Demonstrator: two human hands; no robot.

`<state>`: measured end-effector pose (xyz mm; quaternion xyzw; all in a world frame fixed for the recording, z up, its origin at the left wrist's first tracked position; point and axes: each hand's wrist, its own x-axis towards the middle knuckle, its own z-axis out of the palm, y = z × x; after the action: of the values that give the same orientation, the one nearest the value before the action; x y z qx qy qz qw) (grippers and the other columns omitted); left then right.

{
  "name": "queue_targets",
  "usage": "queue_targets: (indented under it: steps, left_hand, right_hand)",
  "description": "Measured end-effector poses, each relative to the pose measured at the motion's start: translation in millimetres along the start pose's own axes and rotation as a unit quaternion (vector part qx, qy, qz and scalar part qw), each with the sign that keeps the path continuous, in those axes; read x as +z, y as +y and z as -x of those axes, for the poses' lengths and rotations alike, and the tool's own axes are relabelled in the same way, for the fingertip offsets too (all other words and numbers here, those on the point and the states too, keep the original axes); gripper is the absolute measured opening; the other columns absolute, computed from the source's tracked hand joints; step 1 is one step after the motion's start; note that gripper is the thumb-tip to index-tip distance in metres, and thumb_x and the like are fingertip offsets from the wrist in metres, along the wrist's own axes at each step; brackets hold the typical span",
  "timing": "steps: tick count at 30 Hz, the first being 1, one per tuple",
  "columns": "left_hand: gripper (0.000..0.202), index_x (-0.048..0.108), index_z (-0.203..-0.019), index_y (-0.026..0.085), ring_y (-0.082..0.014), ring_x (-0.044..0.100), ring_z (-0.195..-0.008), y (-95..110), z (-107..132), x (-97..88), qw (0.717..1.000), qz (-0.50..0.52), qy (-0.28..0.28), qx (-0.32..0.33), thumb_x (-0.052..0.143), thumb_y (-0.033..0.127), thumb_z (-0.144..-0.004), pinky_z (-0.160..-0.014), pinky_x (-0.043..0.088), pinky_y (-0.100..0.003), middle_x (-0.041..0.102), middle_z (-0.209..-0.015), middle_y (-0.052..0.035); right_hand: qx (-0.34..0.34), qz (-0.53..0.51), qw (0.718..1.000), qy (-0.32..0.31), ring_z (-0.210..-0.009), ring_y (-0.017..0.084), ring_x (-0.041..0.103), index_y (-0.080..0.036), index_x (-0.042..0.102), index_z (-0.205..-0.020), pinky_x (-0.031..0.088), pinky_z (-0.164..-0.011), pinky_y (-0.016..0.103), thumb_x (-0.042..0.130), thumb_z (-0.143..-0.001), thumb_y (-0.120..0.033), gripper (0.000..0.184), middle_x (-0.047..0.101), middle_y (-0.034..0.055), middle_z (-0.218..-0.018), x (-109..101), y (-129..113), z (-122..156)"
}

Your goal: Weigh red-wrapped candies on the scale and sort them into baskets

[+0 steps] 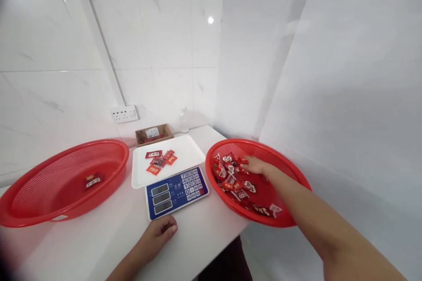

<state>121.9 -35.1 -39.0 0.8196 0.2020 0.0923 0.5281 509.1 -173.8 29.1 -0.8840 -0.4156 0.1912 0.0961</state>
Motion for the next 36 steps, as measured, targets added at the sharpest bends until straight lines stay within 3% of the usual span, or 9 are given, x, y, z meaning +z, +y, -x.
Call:
queue_targets:
  steps: [4, 7, 12, 17, 25, 28, 31, 33, 36]
  left_hand:
    - [0.032, 0.051, -0.07, 0.016, -0.0128, 0.038, -0.061, -0.5, -0.7, 0.6, 1.0, -0.003, 0.005, -0.004, 0.046, 0.046, -0.08, -0.057, 0.031, -0.023, 0.042, -0.063, 0.002]
    - [0.032, 0.051, -0.07, 0.016, -0.0127, 0.038, -0.061, -1.7, -1.7, 0.7, 1.0, -0.008, 0.008, -0.005, 0.046, 0.046, -0.079, -0.058, 0.032, -0.023, 0.043, -0.063, 0.0019]
    - [0.031, 0.052, -0.071, 0.016, -0.0128, 0.039, -0.062, -1.9, -1.5, 0.7, 1.0, -0.009, 0.004, -0.006, 0.046, 0.046, -0.08, -0.058, 0.032, -0.022, 0.044, -0.064, 0.0017]
    - [0.028, 0.052, -0.071, 0.016, -0.0128, 0.04, -0.062, 0.5, -0.4, 0.4, 1.0, -0.007, 0.002, -0.009, 0.047, 0.042, -0.08, -0.058, 0.033, -0.022, 0.045, -0.064, 0.0017]
    - [0.021, 0.056, -0.072, 0.015, -0.0116, 0.042, -0.062, -1.5, 0.4, 1.3, 1.0, -0.008, 0.012, -0.003, 0.049, 0.033, -0.08, -0.058, 0.034, -0.021, 0.048, -0.064, 0.0018]
    - [0.019, 0.059, -0.074, 0.014, -0.0111, 0.043, -0.062, -3.4, 1.4, 1.9, 1.0, -0.004, 0.017, -0.003, 0.051, 0.03, -0.078, -0.058, 0.034, -0.021, 0.051, -0.066, 0.0016]
    - [0.02, 0.061, -0.076, 0.014, -0.0105, 0.042, -0.06, -5.4, 1.8, 1.9, 1.0, 0.002, 0.022, -0.009, 0.052, 0.031, -0.077, -0.056, 0.033, -0.02, 0.052, -0.065, 0.0015]
    - [0.021, 0.062, -0.076, 0.013, -0.0102, 0.042, -0.059, -6.5, 2.0, 1.9, 1.0, 0.004, 0.024, -0.017, 0.054, 0.033, -0.077, -0.054, 0.032, -0.02, 0.051, -0.064, 0.0016]
    - [0.023, 0.064, -0.079, 0.014, -0.0098, 0.041, -0.058, -7.1, 3.0, 2.1, 0.999, 0.002, 0.022, -0.024, 0.055, 0.035, -0.076, -0.053, 0.032, -0.02, 0.051, -0.063, 0.0018]
  right_hand:
    - [0.009, 0.023, 0.999, -0.025, -0.106, 0.022, 0.053, -0.019, 0.05, -0.118, 0.044, -0.088, 0.045, 0.052, -0.087, -0.032, 0.034, 0.05, 0.0076, -0.125, 11.6, -16.0, -17.3]
    - [-0.014, 0.025, 0.998, -0.056, -0.103, 0.021, 0.055, -0.019, 0.051, -0.117, 0.045, -0.087, 0.044, 0.051, -0.087, -0.034, 0.033, 0.052, 0.0075, -0.122, 18.0, -29.3, -15.2]
    - [-0.067, 0.027, 0.993, -0.096, -0.103, 0.021, 0.055, -0.019, 0.055, -0.113, 0.043, -0.089, 0.04, 0.05, -0.086, -0.042, 0.036, 0.057, 0.0069, -0.118, 7.3, -38.2, 5.7]
    - [-0.094, 0.057, 0.987, -0.113, -0.089, 0.019, 0.061, -0.016, 0.063, -0.092, 0.047, -0.08, 0.035, 0.049, -0.086, -0.042, 0.031, 0.066, 0.0023, -0.093, 1.1, -45.4, 15.2]
    - [-0.064, 0.115, 0.99, -0.055, -0.084, 0.015, 0.06, -0.016, 0.06, -0.096, 0.049, -0.076, 0.035, 0.052, -0.087, -0.033, 0.021, 0.063, 0.0029, -0.098, 24.4, -58.4, 10.2]
    - [-0.069, 0.109, 0.992, -0.003, -0.081, 0.019, 0.062, -0.016, 0.062, -0.08, 0.047, -0.077, 0.037, 0.052, -0.085, -0.025, 0.015, 0.066, 0.006, -0.086, 13.5, -56.3, 9.9]
    - [-0.077, 0.081, 0.991, 0.077, -0.091, 0.031, 0.061, -0.019, 0.061, -0.079, 0.043, -0.076, 0.04, 0.044, -0.084, -0.021, 0.018, 0.067, 0.0144, -0.092, -3.5, -62.8, 9.6]
    - [-0.105, 0.047, 0.987, 0.114, -0.094, 0.03, 0.06, -0.021, 0.059, -0.082, 0.044, -0.076, 0.037, 0.039, -0.086, -0.026, 0.021, 0.067, 0.0137, -0.097, -12.2, -76.9, 11.9]
    - [-0.153, 0.001, 0.98, 0.13, -0.084, 0.025, 0.063, -0.023, 0.057, -0.08, 0.047, -0.069, 0.03, 0.036, -0.086, -0.041, 0.028, 0.069, 0.0069, -0.087, -15.9, -111.3, 19.6]
